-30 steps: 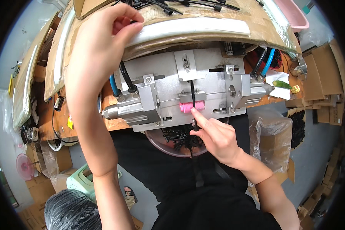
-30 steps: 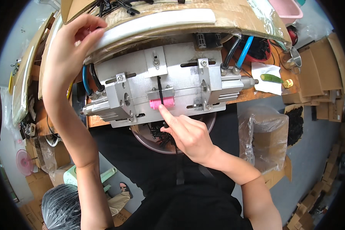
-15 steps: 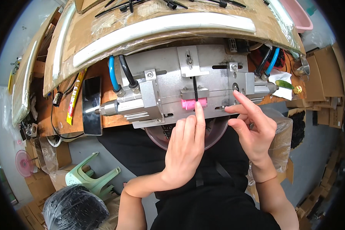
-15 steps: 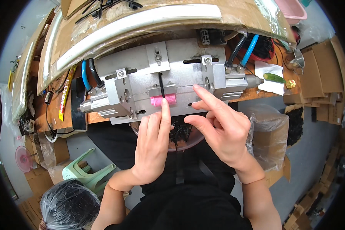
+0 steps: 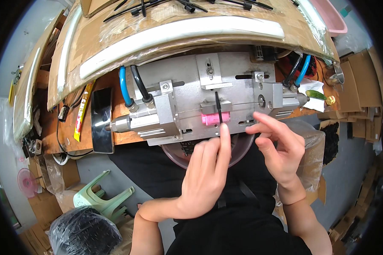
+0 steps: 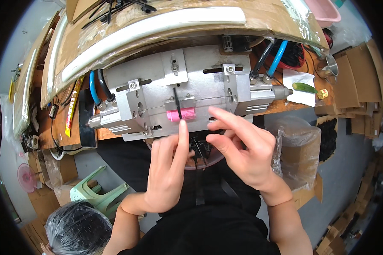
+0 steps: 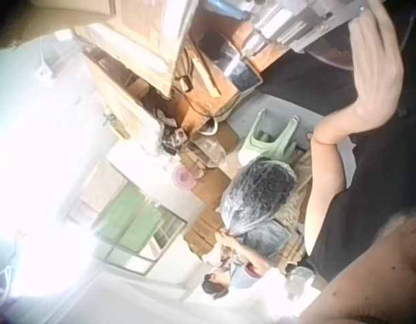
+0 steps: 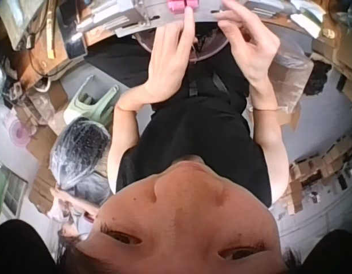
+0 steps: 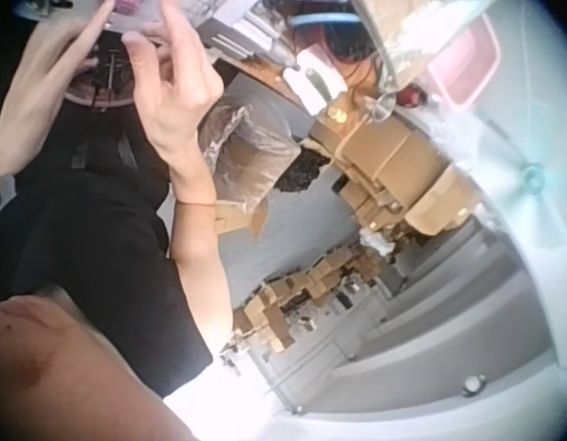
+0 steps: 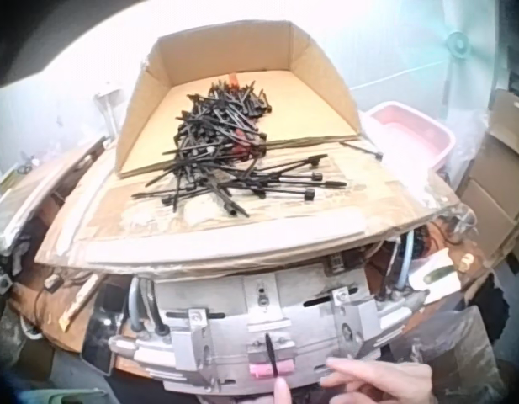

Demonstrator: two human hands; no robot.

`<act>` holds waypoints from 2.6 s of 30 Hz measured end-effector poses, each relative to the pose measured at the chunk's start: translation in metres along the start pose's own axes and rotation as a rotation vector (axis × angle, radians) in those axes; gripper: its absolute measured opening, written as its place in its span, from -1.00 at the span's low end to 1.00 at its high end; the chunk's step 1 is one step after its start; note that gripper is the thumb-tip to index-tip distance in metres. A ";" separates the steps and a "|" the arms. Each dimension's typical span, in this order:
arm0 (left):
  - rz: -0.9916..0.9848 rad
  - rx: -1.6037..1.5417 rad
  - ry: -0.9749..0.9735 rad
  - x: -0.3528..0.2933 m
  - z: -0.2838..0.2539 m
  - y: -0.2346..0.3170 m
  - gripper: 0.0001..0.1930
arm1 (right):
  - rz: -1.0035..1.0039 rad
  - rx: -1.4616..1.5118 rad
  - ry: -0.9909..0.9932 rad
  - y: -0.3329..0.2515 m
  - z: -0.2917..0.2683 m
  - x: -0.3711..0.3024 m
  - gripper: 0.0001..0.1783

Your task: The person repeatedly picks up black cable ties from a cardboard box and inserts them into a small metal jig on a workbench. They manipulate the ties within the jig and then place the processed ties into a pink bowl below. The task continues in a repetitive loop throughout the clip.

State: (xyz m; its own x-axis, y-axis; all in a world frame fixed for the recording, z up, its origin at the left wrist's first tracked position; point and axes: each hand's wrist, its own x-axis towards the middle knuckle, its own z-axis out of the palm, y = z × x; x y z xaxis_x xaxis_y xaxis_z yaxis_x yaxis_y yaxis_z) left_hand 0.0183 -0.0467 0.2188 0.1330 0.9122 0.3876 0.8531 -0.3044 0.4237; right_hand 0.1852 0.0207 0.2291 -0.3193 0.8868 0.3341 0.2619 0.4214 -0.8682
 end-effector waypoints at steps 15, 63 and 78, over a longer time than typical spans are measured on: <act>0.190 -0.497 0.164 -0.023 -0.018 0.018 -0.36 | 0.293 0.940 -0.325 -0.026 0.002 0.006 -0.87; 0.141 0.024 -0.036 0.167 -0.105 -0.097 -0.84 | -0.586 -1.097 -0.342 -0.050 -0.016 0.286 -0.84; -0.168 -0.620 0.246 0.097 -0.125 -0.074 -0.80 | -0.296 -0.966 -0.404 -0.029 -0.008 0.297 -0.75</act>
State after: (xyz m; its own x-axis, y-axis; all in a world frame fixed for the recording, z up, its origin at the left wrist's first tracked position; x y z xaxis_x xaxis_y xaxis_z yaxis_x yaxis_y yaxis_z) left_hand -0.0950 0.0299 0.3272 -0.1568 0.8941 0.4196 0.3958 -0.3324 0.8561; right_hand 0.0899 0.2730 0.3559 -0.7172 0.6721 0.1838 0.6745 0.7359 -0.0592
